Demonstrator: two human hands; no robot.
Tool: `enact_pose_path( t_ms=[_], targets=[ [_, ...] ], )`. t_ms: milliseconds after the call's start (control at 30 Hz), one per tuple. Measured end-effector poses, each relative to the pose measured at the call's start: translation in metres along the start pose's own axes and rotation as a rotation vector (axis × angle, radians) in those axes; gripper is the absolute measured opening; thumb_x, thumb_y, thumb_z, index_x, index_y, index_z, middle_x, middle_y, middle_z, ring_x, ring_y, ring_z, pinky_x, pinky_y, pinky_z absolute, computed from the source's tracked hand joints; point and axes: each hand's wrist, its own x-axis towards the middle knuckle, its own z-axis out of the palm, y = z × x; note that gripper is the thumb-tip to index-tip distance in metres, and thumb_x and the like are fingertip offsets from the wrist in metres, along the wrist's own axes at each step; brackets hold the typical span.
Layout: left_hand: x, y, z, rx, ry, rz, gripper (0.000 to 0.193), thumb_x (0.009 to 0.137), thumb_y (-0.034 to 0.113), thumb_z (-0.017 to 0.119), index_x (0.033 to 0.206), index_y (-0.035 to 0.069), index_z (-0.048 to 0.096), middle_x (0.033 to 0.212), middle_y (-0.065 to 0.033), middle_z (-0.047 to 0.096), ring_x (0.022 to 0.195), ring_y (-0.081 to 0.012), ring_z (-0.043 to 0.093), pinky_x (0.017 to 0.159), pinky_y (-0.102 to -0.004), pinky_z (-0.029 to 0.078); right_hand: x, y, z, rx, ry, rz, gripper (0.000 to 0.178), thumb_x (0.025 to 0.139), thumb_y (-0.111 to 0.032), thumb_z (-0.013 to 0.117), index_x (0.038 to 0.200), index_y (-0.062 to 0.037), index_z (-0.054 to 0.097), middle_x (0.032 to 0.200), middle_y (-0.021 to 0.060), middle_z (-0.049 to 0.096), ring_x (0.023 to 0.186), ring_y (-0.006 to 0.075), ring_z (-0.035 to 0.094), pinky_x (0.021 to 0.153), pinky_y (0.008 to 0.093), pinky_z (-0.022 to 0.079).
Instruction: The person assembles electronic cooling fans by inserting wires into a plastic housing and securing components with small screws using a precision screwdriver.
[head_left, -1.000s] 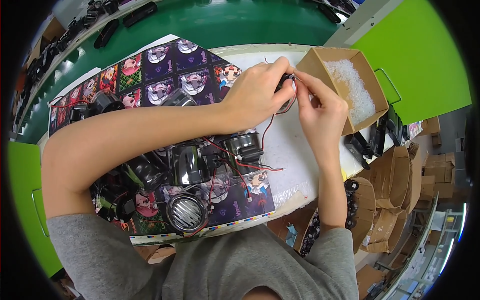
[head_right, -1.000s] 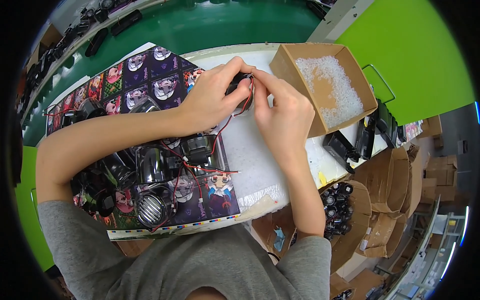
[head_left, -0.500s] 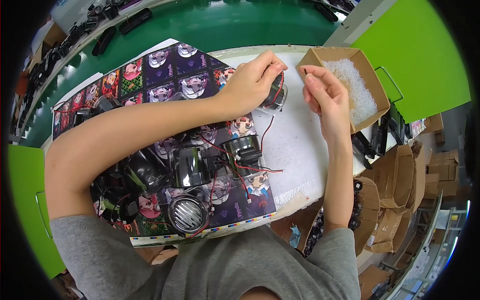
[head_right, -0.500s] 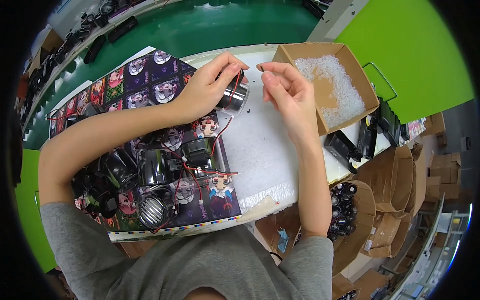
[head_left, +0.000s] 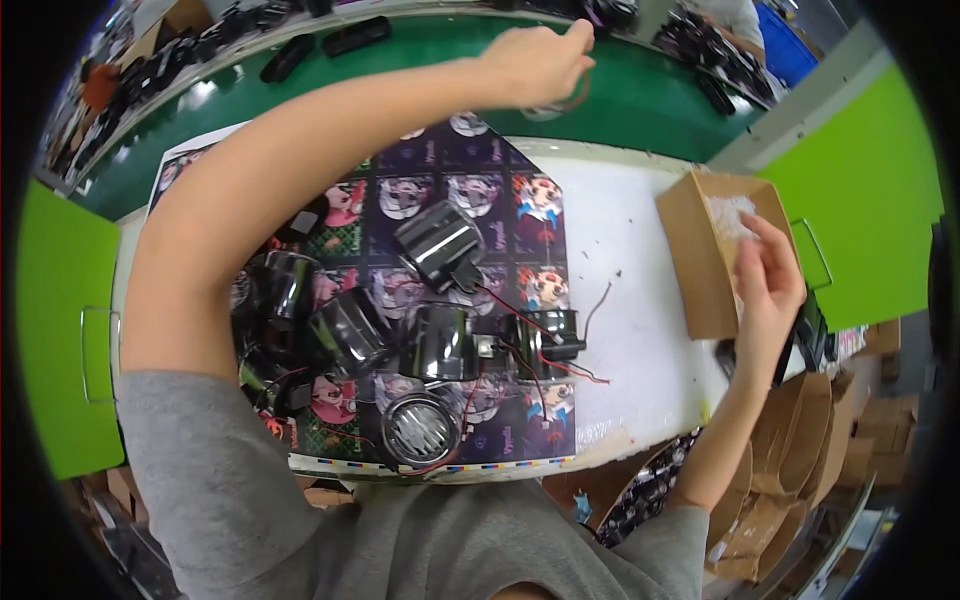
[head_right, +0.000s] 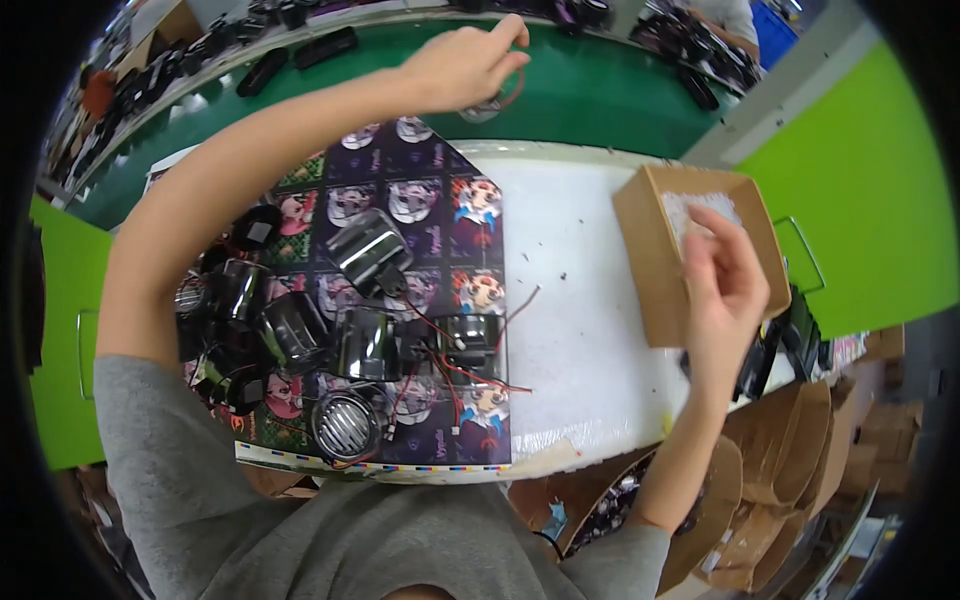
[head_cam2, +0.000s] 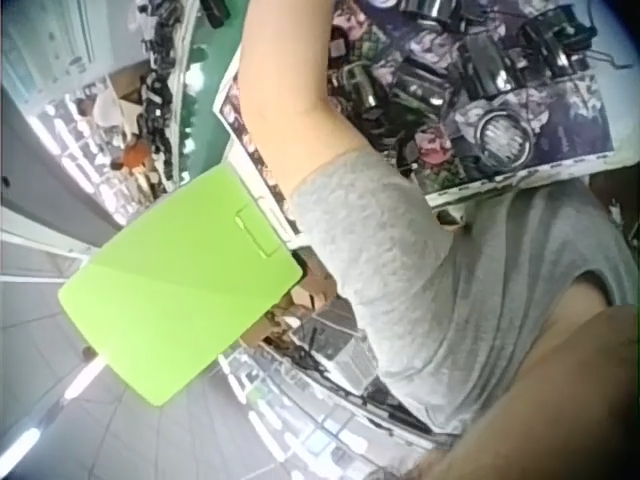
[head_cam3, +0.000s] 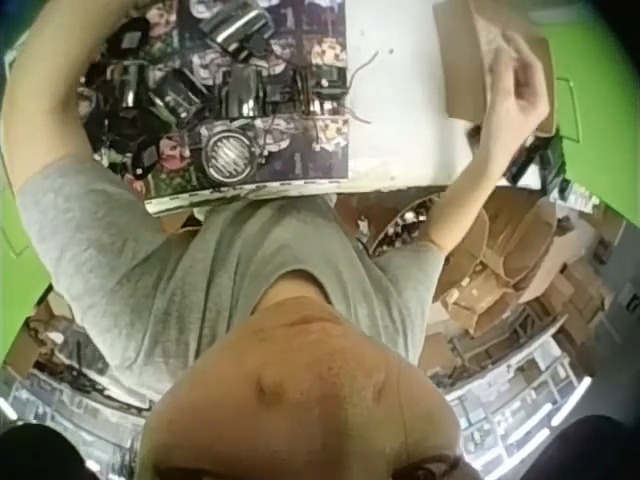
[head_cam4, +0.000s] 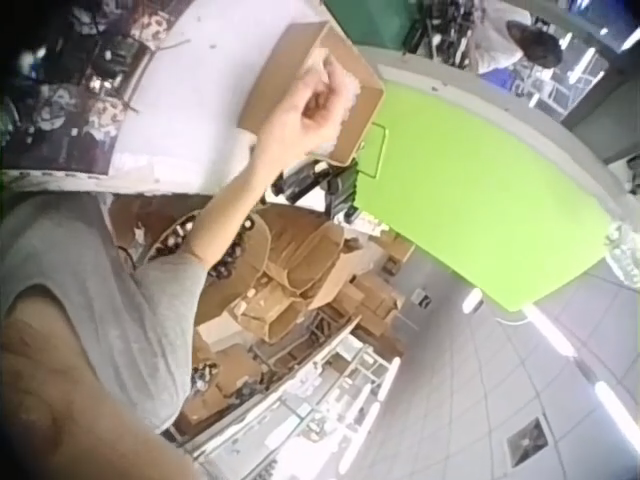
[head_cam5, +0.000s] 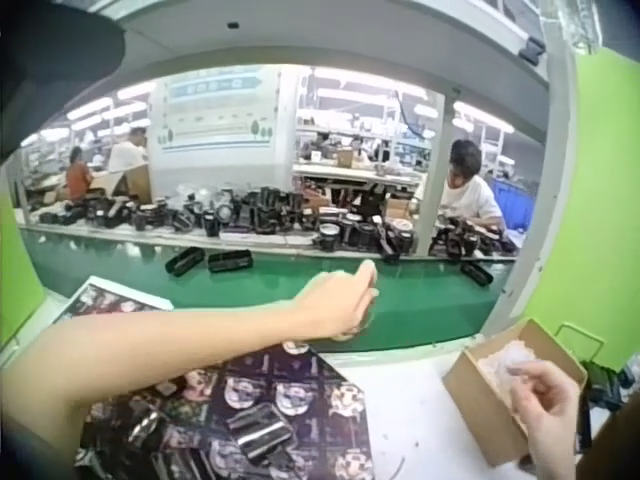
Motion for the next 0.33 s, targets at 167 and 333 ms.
enact_pose_path(
  t_ms=[167,333],
  targets=[
    [-0.003,-0.118,-0.006,0.474,-0.105,0.064,0.026,0.087,0.029,0.045,0.099,0.006,0.042,0.07,-0.0176,0.058,0.07,-0.0376,0.056,0.061,-0.0461,0.045,0.013,0.014,-0.018,-0.067,0.019,-0.028,0.02,0.083,-0.006,0.054,0.102,0.0003,0.057,0.069,-0.0034,0.051,0.063,0.0024,0.044,0.057,0.0163,0.036],
    [-0.007,-0.147,-0.008,0.712,-0.276,-0.266,0.044,0.081,0.041,0.052,0.112,0.011,0.043,0.111,-0.016,0.052,0.104,-0.0339,0.049,0.082,-0.0446,0.042,0.017,0.022,-0.022,-0.177,-0.103,0.008,0.02,0.084,-0.008,0.054,0.102,0.0001,0.056,0.08,-0.0023,0.057,0.065,0.0015,0.044,0.057,0.0163,0.034]
  ],
)
